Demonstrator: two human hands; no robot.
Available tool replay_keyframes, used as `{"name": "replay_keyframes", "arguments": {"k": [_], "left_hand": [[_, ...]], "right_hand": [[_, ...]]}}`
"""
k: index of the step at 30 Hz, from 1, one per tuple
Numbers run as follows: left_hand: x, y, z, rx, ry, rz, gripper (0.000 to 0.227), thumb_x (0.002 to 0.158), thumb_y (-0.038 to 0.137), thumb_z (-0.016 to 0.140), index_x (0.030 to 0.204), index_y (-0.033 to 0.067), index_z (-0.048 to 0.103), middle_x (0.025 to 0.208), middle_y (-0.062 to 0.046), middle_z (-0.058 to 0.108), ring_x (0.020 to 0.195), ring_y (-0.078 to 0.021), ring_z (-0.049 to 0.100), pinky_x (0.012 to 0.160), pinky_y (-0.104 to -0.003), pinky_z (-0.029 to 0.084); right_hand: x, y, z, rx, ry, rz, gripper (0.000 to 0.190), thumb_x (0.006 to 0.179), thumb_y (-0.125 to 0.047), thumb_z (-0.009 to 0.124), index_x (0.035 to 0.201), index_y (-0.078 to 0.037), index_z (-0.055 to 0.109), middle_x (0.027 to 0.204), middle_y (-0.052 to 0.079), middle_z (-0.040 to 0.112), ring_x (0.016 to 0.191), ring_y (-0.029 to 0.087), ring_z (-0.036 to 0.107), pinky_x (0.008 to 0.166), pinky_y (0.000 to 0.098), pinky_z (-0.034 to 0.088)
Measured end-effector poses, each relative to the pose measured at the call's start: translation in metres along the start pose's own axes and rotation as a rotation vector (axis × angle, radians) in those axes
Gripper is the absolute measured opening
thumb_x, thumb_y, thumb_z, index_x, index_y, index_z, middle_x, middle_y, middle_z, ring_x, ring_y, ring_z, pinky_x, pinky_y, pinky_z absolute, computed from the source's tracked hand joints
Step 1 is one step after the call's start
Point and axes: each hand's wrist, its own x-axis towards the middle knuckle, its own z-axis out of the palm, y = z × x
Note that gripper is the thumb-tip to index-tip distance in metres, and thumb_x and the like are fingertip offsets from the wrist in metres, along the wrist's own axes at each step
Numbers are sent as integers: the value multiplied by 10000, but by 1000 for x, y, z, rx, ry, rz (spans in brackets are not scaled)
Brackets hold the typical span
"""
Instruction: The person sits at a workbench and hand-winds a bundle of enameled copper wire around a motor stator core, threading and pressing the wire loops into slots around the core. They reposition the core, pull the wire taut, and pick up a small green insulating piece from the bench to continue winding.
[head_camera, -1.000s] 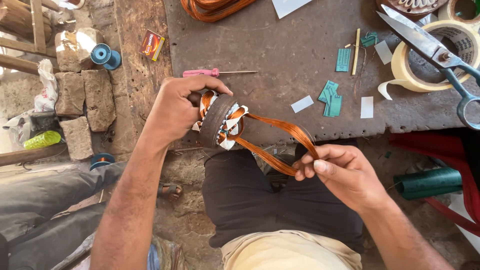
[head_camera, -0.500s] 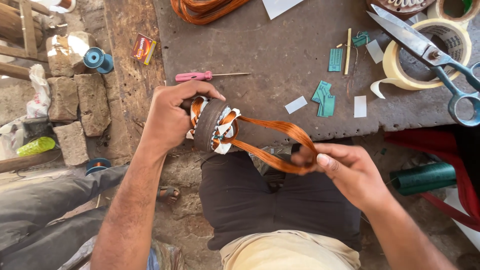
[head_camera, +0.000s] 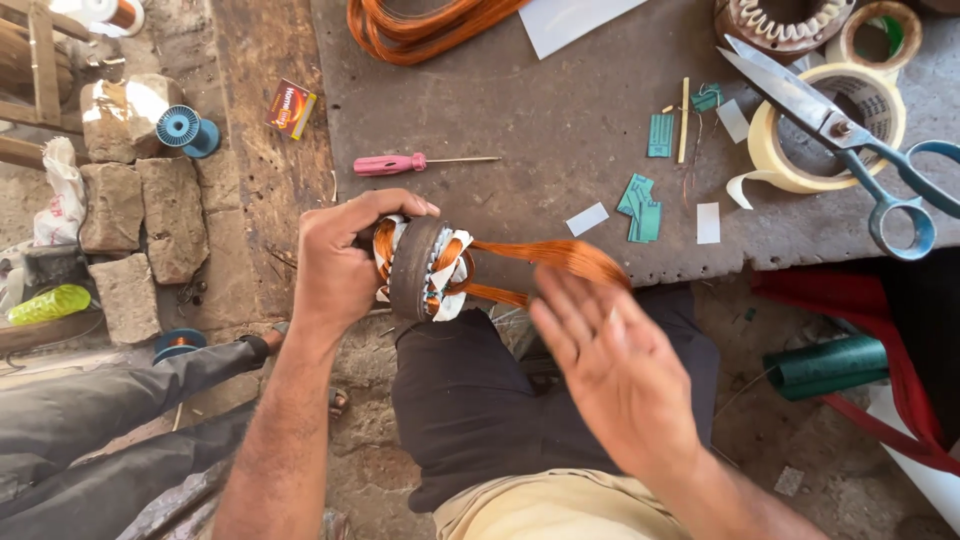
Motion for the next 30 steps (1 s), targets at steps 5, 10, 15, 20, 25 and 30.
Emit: {"name": "replay_keyframes", "arguments": {"k": [5, 10, 15, 20, 25, 30], "left_hand": [[0, 0, 0, 10, 7, 2, 267, 852, -63, 763, 1100, 31, 732, 1073, -88, 792, 1007, -161, 770, 922, -292, 619], [1, 2, -1, 41, 0, 8, 272, 841, -44, 778, 1095, 41, 730, 1066, -82, 795, 1002, -158, 772, 912, -290, 614], [3, 5, -1, 52, -18, -1, 282, 822, -17, 796, 1089, 46, 730, 1061, -75, 797, 997, -157, 777, 904, -289, 619], [5, 6, -3, 68, -31, 17, 289, 812, 17, 823, 1084, 46, 729, 1054, -72, 797, 996, -156, 780, 897, -286, 621], [6, 6, -3, 66, -36, 18, 290, 815, 29, 828, 1091, 53, 739, 1043, -68, 799, 989, -153, 782, 893, -282, 623], [8, 9, -3, 83, -43, -8, 295, 811, 31, 821, 1094, 68, 745, 1023, -55, 804, 950, -137, 784, 845, -270, 618]], "right_hand": [[23, -18, 36, -102, 108, -82, 555, 1051, -198, 510, 1556, -30, 354, 1643, 157, 361, 1574, 289, 297, 1305, 518, 235], [30, -18, 29, -39, 107, -93, 405, 1079, -199, 507, 1458, -60, 467, 1552, 127, 473, 1509, 275, 387, 1252, 550, 267], [39, -22, 4, 38, -11, -38, 177, 1156, -197, 545, 1243, -56, 607, 1226, 104, 649, 1352, 280, 583, 1104, 541, 510], [47, -29, -8, -55, -217, 23, 165, 1162, -178, 556, 1166, -28, 626, 1089, 119, 677, 1170, 295, 659, 943, 465, 567], [55, -46, 16, -553, -399, 144, 224, 1060, -173, 563, 1047, 11, 690, 1005, 134, 720, 883, 256, 680, 733, 425, 589], [67, -40, 27, -1727, -1059, -307, 271, 810, -77, 735, 1079, -37, 736, 964, 139, 733, 900, 324, 705, 791, 455, 572]]}}
